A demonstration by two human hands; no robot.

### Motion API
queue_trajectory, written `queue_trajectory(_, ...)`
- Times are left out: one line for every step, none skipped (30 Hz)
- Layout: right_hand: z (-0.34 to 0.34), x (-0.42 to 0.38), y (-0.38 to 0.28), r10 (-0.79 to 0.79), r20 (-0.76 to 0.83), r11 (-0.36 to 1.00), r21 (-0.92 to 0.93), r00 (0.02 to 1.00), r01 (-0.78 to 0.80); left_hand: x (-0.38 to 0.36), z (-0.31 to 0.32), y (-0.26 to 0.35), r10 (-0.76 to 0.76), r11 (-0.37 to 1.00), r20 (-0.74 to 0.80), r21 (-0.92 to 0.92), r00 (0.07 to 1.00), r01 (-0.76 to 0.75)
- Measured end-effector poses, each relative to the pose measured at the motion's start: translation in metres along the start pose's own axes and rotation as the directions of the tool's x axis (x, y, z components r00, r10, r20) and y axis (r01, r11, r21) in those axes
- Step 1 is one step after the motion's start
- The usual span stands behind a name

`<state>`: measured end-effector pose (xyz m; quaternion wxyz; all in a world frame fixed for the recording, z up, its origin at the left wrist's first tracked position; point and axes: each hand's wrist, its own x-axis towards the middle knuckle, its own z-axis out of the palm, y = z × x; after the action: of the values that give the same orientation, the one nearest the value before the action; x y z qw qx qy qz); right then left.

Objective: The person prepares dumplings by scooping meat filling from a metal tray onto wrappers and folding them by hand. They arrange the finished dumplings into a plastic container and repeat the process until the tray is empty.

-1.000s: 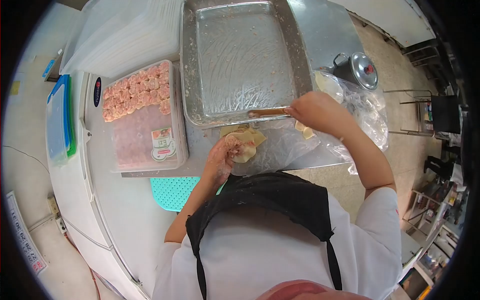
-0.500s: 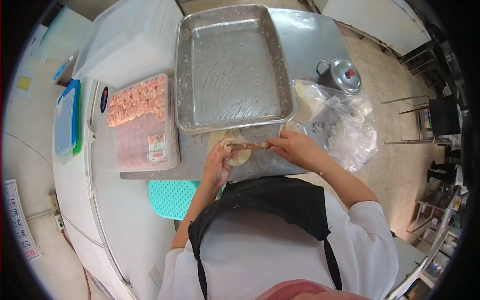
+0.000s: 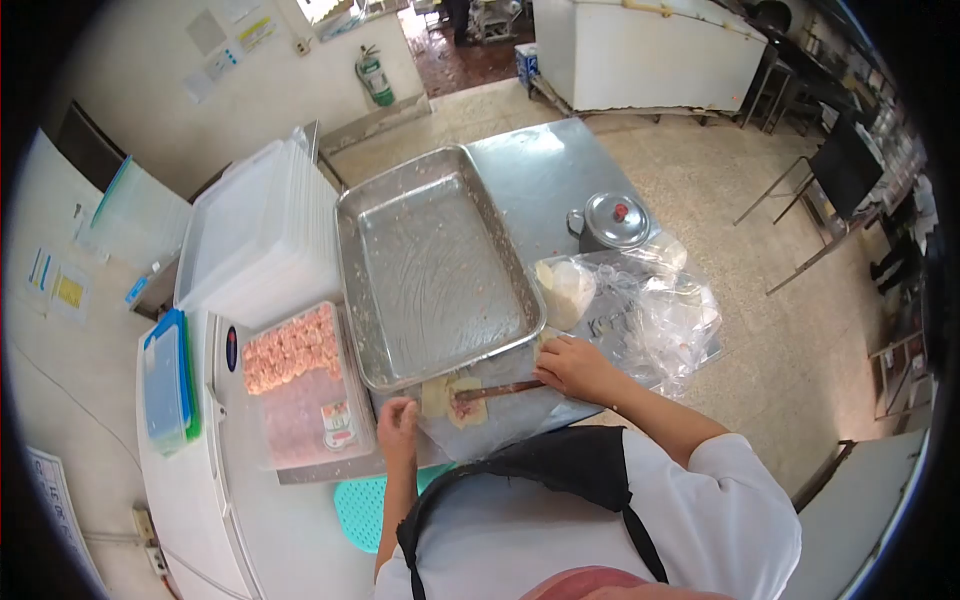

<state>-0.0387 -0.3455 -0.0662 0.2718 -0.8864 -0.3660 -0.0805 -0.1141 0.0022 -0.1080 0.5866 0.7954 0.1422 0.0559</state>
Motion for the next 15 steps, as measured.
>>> queue_trajectory(-0.003,0.0,-0.002,0.025,-0.015,1.0,0.013,1.0,-0.025,0.003,-0.002,0.002,0.018,1.0,0.007,-0.006,1.0,-0.018)
queue_trajectory(-0.007,0.0,-0.007,0.025,-0.026,1.0,0.001,0.999,-0.025,0.003,-0.007,0.004,-0.088,0.963,-0.067,-0.261,0.994,0.067)
queue_trajectory(-0.011,0.0,-0.013,0.076,0.009,0.997,0.009,0.997,-0.076,0.003,-0.009,0.009,-0.21,0.854,-0.108,-0.505,0.972,0.129)
queue_trajectory(-0.014,0.001,-0.019,0.127,0.043,0.992,0.017,0.991,-0.128,0.006,-0.014,0.009,-0.195,0.854,-0.104,-0.507,0.975,0.117)
queue_trajectory(-0.017,0.002,-0.024,0.125,0.025,0.992,0.005,0.992,-0.125,0.011,-0.018,0.01,-0.201,0.826,-0.067,-0.548,0.977,0.133)
queue_trajectory(-0.018,0.001,-0.032,0.189,0.045,0.981,0.026,0.981,-0.191,0.015,-0.024,0.014,-0.211,0.798,-0.025,-0.582,0.977,0.157)
queue_trajectory(-0.02,0.002,-0.039,0.252,0.067,0.966,0.044,0.965,-0.255,0.017,-0.027,0.017,-0.196,0.799,-0.018,-0.583,0.98,0.149)
queue_trajectory(-0.022,0.003,-0.046,0.255,0.053,0.966,0.035,0.965,-0.257,0.018,-0.03,0.019,-0.184,0.779,0.022,-0.606,0.983,0.16)
queue_trajectory(-0.022,0.004,-0.054,0.294,0.032,0.955,0.022,0.955,-0.295,0.02,-0.034,0.022,-0.172,0.76,0.064,-0.626,0.983,0.173)
queue_trajectory(-0.021,0.007,-0.061,0.334,0.008,0.943,0.011,0.943,-0.334,0.022,-0.038,0.018,-0.157,0.749,0.089,-0.639,0.984,0.177)
queue_trajectory(-0.019,0.01,-0.067,0.341,-0.01,0.94,0.006,0.94,-0.341,0.025,-0.042,0.014,-0.142,0.752,0.101,-0.636,0.985,0.174)
queue_trajectory(-0.018,0.012,-0.073,0.352,-0.036,0.936,0.01,0.935,-0.352,0.027,-0.047,0.012,-0.172,0.713,0.148,-0.663,0.974,0.227)
queue_trajectory(-0.017,0.013,-0.079,0.362,-0.06,0.932,0.014,0.93,-0.362,0.028,-0.051,0.01,-0.202,0.671,0.197,-0.686,0.959,0.282)
queue_trajectory(-0.015,0.015,-0.083,0.369,-0.075,0.929,0.009,0.926,-0.369,0.03,-0.055,0.008,-0.183,0.65,0.244,-0.697,0.953,0.303)
queue_trajectory(-0.012,0.017,-0.087,0.324,-0.124,0.942,-0.045,0.938,-0.332,0.032,-0.056,0.011,-0.171,0.653,0.254,-0.695,0.952,0.302)
